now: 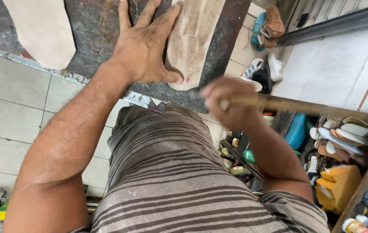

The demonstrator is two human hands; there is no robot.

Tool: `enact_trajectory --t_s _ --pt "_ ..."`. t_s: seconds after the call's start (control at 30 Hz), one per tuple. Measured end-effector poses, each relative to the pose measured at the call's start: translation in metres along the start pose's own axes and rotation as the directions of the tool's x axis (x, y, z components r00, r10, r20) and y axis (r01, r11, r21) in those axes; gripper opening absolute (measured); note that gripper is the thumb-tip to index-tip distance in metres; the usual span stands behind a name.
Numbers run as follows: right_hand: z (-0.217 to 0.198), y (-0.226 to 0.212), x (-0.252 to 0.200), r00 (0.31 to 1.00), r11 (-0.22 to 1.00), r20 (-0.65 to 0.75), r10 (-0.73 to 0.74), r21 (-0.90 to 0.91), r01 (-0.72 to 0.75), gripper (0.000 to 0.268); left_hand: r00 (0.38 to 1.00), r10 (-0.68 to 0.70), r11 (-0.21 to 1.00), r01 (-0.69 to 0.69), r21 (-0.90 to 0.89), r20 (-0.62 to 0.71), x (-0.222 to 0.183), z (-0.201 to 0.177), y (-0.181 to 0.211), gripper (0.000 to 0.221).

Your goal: Applying adhesive to a shoe sole using a brush and a glue bottle at a repair workbench.

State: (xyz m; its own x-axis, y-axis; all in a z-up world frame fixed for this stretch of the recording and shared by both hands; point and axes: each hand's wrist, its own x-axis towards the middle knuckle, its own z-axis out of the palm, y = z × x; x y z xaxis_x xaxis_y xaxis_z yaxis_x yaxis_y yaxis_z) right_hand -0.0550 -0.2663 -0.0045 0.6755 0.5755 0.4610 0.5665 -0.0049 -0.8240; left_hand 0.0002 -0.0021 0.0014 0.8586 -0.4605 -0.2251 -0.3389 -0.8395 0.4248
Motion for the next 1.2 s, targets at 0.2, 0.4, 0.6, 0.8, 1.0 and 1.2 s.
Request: enact_trajectory --t_s 0.2,0.4,0.6,0.8,1.0,1.2 --pt "-0.064 0.079 0.084 0.974 0.924 -0.179 -0.140 -0.377 0.064 0.022 0.999 -0.018 1.000 0.018 -0.001 0.030 0.002 -0.002 -0.001 0.152" --pt "-0.075 0.076 0.089 0.991 0.968 -0.129 -0.026 -0.251 -0.008 0.019 1.000 -0.011 1.000 0.010 -0.024 -0.018 0.003 -0.002 0.000 0.153" --pt "-0.090 0.100 0.118 0.953 0.969 -0.299 -0.043 -0.243 -0.033 0.017 0.998 -0.040 0.998 0.042 -0.054 0.040 0.001 -0.010 0.005 0.151" --pt "-0.078 0.140 0.154 0.978 0.876 -0.181 0.104 -0.449 -0.176 0.022 1.000 0.009 0.998 -0.008 -0.064 0.009 0.001 -0.003 0.002 0.151" --pt "-0.109 0.124 0.171 0.995 0.811 0.095 -0.023 -0.581 0.074 0.018 0.998 -0.053 0.997 0.056 -0.060 0.047 0.000 -0.010 0.007 0.147" --pt "-0.151 0.145 0.161 0.893 0.497 0.170 0.416 -0.865 -0.067 0.017 1.000 -0.026 0.995 0.026 -0.096 -0.001 -0.006 -0.013 0.013 0.140"
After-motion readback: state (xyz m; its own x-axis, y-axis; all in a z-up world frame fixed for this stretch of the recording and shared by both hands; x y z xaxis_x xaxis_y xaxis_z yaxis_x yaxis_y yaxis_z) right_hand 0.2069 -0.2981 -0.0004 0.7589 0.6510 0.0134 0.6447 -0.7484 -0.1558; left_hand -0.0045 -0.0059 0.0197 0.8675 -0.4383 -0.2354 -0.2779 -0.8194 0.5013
